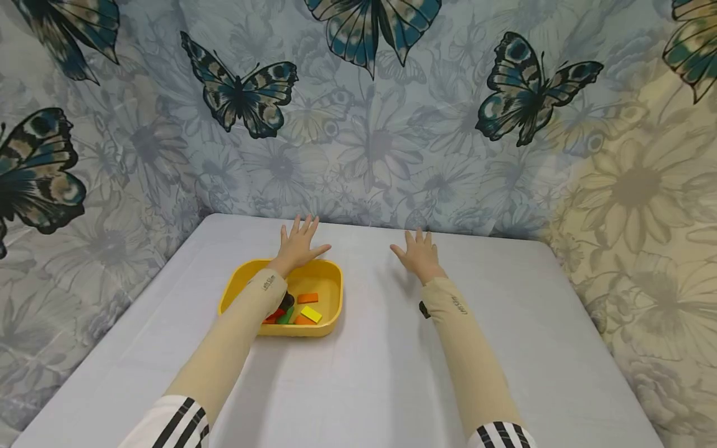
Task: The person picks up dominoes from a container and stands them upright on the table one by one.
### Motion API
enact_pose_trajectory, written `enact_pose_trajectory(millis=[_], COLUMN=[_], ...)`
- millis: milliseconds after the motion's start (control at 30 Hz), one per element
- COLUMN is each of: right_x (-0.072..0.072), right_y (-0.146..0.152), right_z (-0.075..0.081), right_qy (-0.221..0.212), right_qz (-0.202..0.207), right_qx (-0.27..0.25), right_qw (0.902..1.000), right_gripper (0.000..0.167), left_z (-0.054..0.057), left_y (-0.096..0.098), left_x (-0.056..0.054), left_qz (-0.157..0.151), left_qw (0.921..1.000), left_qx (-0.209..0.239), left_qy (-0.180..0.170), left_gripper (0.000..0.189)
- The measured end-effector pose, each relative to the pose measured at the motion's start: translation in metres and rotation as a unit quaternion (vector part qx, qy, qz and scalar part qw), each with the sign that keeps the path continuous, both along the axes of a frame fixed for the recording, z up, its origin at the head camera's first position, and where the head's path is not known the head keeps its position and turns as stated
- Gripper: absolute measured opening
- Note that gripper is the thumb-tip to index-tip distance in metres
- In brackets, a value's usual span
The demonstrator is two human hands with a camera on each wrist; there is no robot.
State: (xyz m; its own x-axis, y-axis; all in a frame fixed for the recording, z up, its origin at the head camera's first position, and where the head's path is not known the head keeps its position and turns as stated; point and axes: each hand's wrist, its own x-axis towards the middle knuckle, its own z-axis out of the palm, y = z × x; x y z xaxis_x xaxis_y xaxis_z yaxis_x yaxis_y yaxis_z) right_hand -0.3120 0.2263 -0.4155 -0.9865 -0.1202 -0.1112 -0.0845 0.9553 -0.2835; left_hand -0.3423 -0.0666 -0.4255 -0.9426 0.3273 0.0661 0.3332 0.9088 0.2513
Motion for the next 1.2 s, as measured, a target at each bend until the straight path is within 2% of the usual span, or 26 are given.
enact_pose_trajectory(millis=[100, 167, 333, 433, 500, 567, 667, 767, 833, 967, 1033, 1100, 1200], right_x=[0.0, 0.0, 0.002, 0.006, 0.01, 0.015, 0.025, 0.034, 0.039, 0.044, 0.045, 0.046, 0.049], right_y=[0.002, 0.003, -0.001, -0.003, -0.003, -0.002, -0.001, -0.001, -0.003, -0.008, -0.011, -0.014, -0.021], right_z=[0.002, 0.003, 0.015, 0.023, 0.027, 0.029, 0.028, 0.021, 0.017, 0.014, 0.013, 0.012, 0.008], right_qy=[-0.003, -0.006, -0.006, -0.011, -0.006, 0.005, 0.029, 0.055, 0.069, 0.086, 0.087, 0.088, 0.094], right_qz=[-0.004, -0.003, 0.007, 0.007, 0.01, 0.016, 0.028, 0.036, 0.037, 0.031, 0.03, 0.033, 0.047], right_qx=[-0.02, -0.056, -0.142, -0.172, -0.185, -0.199, -0.218, -0.244, -0.265, -0.304, -0.322, -0.335, -0.351], right_qw=[0.9998, 0.9984, 0.9898, 0.985, 0.9827, 0.9799, 0.9752, 0.9675, 0.9611, 0.9482, 0.9424, 0.9375, 0.9306], right_gripper=[0.073, 0.074, 0.074, 0.071, 0.069, 0.067, 0.062, 0.055, 0.051, 0.044, 0.04, 0.039, 0.036], left_z=[0.003, 0.006, 0.027, 0.038, 0.044, 0.046, 0.042, 0.032, 0.027, 0.018, 0.012, 0.005, -0.014], left_y=[-0.001, -0.005, -0.032, -0.055, -0.07, -0.085, -0.104, -0.123, -0.135, -0.154, -0.161, -0.165, -0.17], left_x=[0.0, 0.001, 0.008, 0.018, 0.028, 0.04, 0.061, 0.083, 0.098, 0.126, 0.136, 0.142, 0.15], left_qz=[-0.008, -0.016, -0.038, -0.066, -0.085, -0.097, -0.11, -0.108, -0.099, -0.062, -0.038, -0.025, -0.012], left_qw=[0.9998, 0.9988, 0.9936, 0.9846, 0.9788, 0.9755, 0.9767, 0.9761, 0.9729, 0.961, 0.9561, 0.9561, 0.9592], left_qx=[0.007, 0.016, 0.048, 0.089, 0.105, 0.116, 0.128, 0.154, 0.169, 0.188, 0.194, 0.203, 0.224], left_qy=[-0.018, -0.042, -0.095, -0.135, -0.154, -0.16, -0.133, -0.109, -0.122, -0.193, -0.216, -0.209, -0.173], left_gripper=[0.077, 0.073, 0.062, 0.057, 0.055, 0.056, 0.062, 0.075, 0.086, 0.107, 0.115, 0.119, 0.118])
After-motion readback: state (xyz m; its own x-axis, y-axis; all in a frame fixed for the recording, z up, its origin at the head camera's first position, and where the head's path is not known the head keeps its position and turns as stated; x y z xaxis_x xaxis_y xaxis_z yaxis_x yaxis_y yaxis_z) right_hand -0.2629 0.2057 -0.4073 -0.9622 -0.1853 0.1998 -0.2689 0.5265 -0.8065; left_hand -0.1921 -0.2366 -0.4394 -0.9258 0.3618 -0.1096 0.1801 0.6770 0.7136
